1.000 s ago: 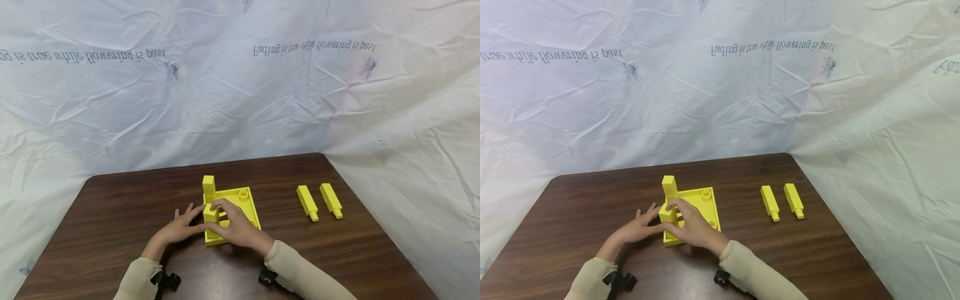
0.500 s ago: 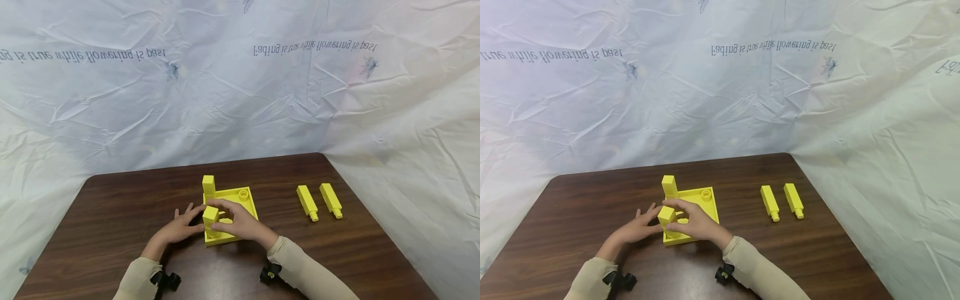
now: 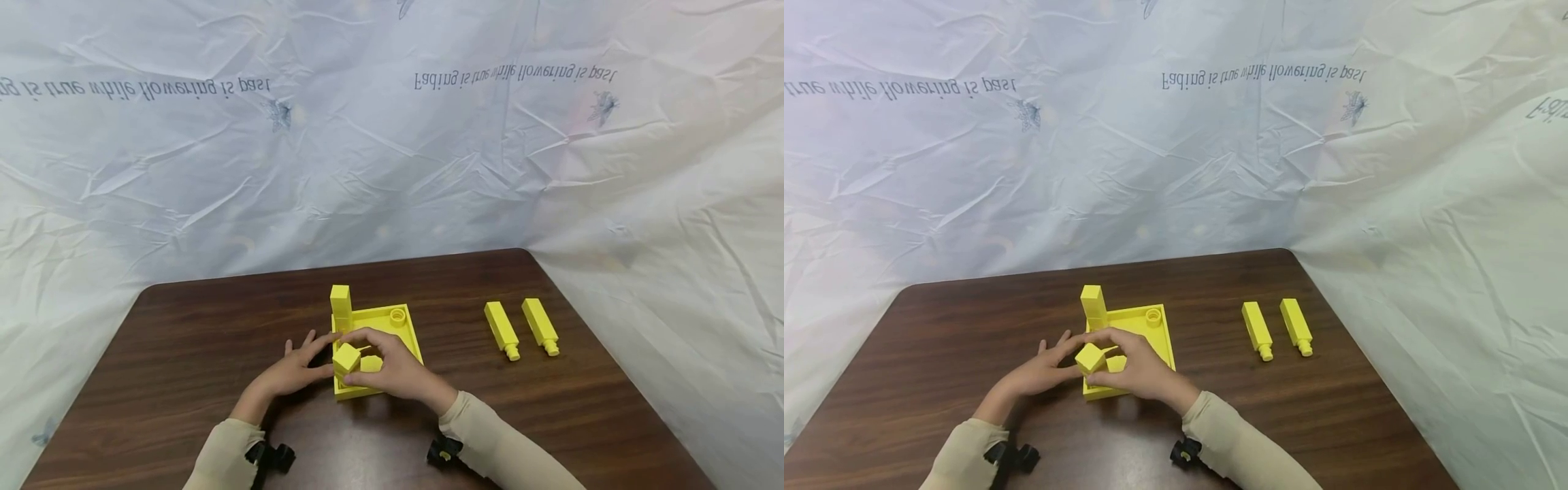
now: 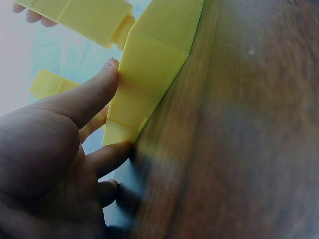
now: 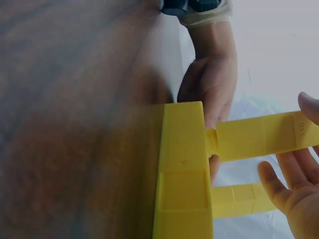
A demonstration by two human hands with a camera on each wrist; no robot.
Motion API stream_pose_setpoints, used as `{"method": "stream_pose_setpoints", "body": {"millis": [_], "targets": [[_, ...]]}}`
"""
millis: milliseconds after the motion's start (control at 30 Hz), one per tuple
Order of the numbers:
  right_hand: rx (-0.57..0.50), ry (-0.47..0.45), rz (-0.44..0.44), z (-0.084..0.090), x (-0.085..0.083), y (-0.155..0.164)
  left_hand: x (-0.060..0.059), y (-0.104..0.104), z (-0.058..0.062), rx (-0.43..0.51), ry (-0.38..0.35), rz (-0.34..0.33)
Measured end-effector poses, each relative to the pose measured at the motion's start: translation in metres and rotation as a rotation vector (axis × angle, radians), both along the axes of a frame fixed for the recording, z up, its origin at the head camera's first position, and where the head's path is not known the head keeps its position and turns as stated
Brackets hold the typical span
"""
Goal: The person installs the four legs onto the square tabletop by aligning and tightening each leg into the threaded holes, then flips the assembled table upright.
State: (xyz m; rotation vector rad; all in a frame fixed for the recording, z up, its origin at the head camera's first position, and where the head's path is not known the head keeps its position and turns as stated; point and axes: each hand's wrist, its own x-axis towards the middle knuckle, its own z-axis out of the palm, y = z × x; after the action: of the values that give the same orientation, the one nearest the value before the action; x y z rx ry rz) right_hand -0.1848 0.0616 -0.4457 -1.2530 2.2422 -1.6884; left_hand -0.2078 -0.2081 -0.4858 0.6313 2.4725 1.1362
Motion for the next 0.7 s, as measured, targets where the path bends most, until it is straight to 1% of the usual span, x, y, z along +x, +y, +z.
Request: {"method": "stream_pose_setpoints", "body": {"millis": [200, 333, 467, 567, 700], "targets": [[-0.032, 0.08, -0.08, -0.002, 0.005, -0.006, 0.0, -0.001, -0.001, 0.009, 0.0, -0.007], [-0.034, 0.131, -0.14, -0.003, 0.009, -0.01, 0.0, -0.001, -0.001, 0.001, 0.007, -0.005], [-0.04, 0.15, -0.196, -0.004, 0.012, -0.014, 0.0, 0.0, -0.001, -0.008, 0.015, -0.003], [-0.041, 0.158, -0.218, -0.004, 0.014, -0.016, 0.0, 0.0, -0.001, -0.005, 0.021, -0.008], [-0.024, 0.225, -0.239, -0.005, 0.014, -0.018, 0.0, 0.001, 0.0, 0.004, 0.027, -0.017]]}}
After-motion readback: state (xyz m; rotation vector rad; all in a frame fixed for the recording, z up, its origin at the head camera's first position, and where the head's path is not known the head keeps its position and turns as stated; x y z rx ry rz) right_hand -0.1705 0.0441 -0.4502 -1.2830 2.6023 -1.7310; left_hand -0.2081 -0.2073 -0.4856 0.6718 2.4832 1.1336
